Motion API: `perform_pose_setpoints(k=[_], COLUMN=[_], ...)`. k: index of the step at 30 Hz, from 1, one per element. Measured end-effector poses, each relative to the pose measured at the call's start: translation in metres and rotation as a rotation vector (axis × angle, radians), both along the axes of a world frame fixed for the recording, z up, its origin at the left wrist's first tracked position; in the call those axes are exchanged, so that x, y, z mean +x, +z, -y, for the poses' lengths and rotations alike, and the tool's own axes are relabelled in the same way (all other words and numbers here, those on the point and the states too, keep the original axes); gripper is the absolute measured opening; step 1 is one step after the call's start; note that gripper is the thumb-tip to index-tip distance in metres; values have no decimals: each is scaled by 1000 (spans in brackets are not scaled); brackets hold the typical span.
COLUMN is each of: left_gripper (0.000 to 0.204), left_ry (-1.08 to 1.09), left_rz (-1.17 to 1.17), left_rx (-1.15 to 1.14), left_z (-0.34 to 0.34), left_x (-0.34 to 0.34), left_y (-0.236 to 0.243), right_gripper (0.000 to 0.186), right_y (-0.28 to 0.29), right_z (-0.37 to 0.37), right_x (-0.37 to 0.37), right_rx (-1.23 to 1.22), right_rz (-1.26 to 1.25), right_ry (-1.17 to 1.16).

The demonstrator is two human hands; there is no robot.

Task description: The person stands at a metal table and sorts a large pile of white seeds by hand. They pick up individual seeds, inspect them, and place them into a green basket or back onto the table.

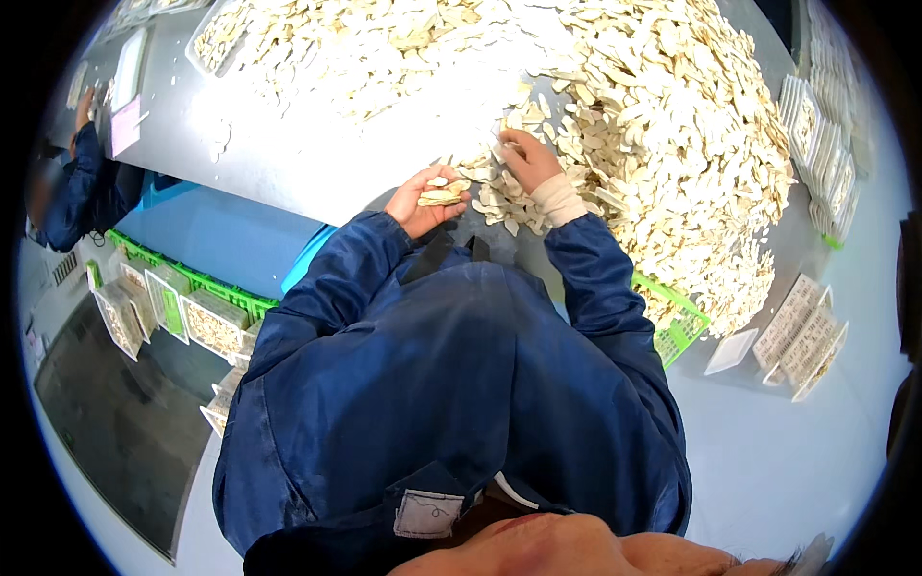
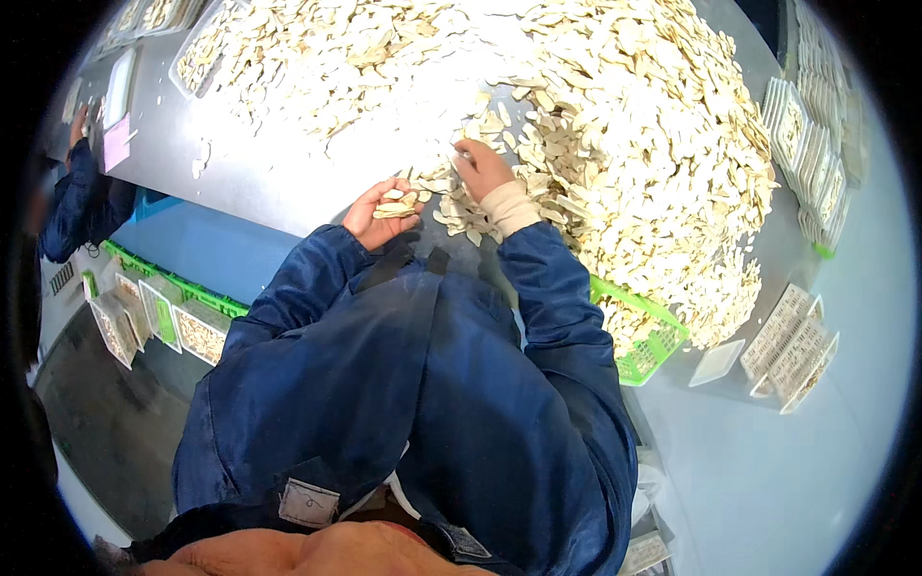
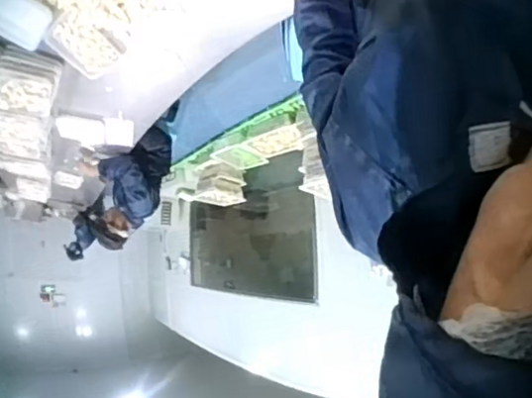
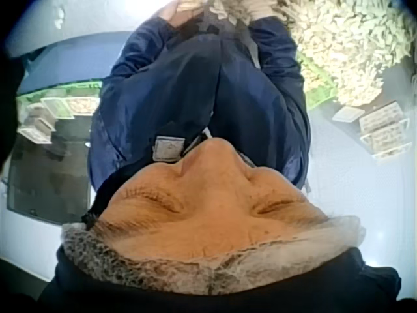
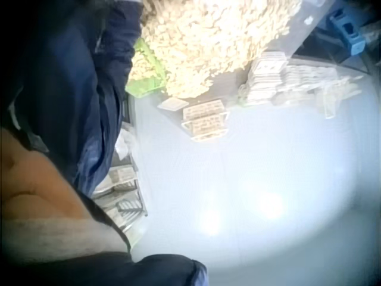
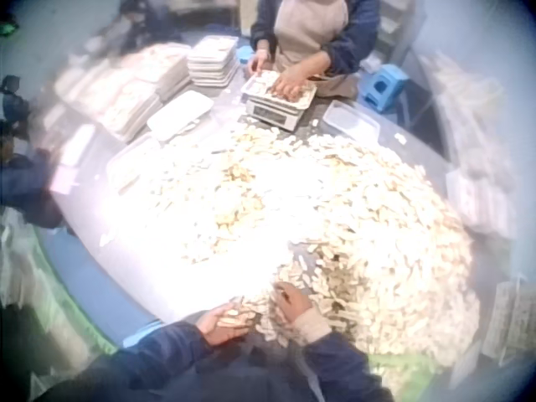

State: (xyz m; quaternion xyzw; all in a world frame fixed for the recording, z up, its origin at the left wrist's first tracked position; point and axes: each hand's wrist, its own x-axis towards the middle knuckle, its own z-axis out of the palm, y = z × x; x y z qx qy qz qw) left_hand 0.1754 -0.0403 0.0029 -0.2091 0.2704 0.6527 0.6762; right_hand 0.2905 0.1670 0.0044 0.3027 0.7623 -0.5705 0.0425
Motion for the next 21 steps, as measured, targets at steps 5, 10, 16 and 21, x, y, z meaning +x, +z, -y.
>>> perform_pose_setpoints(k=[5, 10, 16, 21], left_gripper=[26, 24, 28, 31], left_ry=[1, -1, -26, 28], left_rz=[-4, 14, -8, -34], left_rx=[-28, 21, -13, -30], left_z=[5, 7, 5, 10], left_x=[-4, 4, 9, 10], left_y=[-6, -6, 0, -6], right_gripper=[30, 32, 31, 32], right_y=[-35, -24, -33, -30], right_z=[-22, -29, -16, -17], right_x=[22, 3, -35, -27], right_rx=[408, 389, 599, 422], right_rz=[-2, 292, 507, 453], right_ry=[7, 42, 81, 138])
